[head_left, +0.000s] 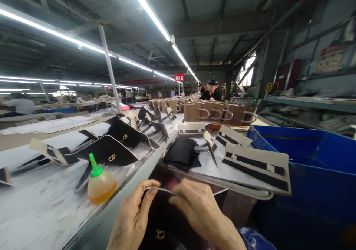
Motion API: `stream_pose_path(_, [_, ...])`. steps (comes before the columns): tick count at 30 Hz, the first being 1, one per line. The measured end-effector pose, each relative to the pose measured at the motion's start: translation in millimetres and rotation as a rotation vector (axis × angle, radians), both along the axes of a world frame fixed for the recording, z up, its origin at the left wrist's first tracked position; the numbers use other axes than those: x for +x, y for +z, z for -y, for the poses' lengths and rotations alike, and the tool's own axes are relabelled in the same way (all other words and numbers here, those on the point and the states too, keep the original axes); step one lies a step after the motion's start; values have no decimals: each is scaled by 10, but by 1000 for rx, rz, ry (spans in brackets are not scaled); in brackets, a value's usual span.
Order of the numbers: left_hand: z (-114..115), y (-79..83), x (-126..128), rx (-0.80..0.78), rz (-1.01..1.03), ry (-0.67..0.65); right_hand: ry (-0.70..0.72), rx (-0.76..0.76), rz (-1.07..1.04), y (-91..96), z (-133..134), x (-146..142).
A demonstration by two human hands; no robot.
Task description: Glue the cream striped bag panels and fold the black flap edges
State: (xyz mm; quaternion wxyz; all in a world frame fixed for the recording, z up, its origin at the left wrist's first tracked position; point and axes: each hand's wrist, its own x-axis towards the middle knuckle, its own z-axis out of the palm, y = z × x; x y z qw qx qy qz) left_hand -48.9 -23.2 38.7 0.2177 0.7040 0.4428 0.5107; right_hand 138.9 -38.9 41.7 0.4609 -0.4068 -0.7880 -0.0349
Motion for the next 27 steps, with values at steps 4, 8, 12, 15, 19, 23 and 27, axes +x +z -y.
stream_pose_path(4, [70,4,-12,-155,91,-91,-4,-85,-69,-25,-29,73])
stream_pose_path(8, [60,5,-32,-109,-24,-138,15,-85,-114,-35,-49,122])
stream_pose_path(12, [-20,-67,-19,98,-165,-23,2,-67,-122,-67,-54,97])
stream_pose_path(15, [-75,-138,23,258,-248,82,-35,-32,-112,-81,-59,56])
stream_pose_path(19, [-103,-191,18,467,-297,186,-83,72,-66,-60,-51,-17])
stream_pose_path(23, [-114,-199,-137,554,-317,293,-61,201,-24,-52,-69,-55])
stream_pose_path(27, [-224,-368,-383,437,-259,455,-10,254,-14,-78,-109,35])
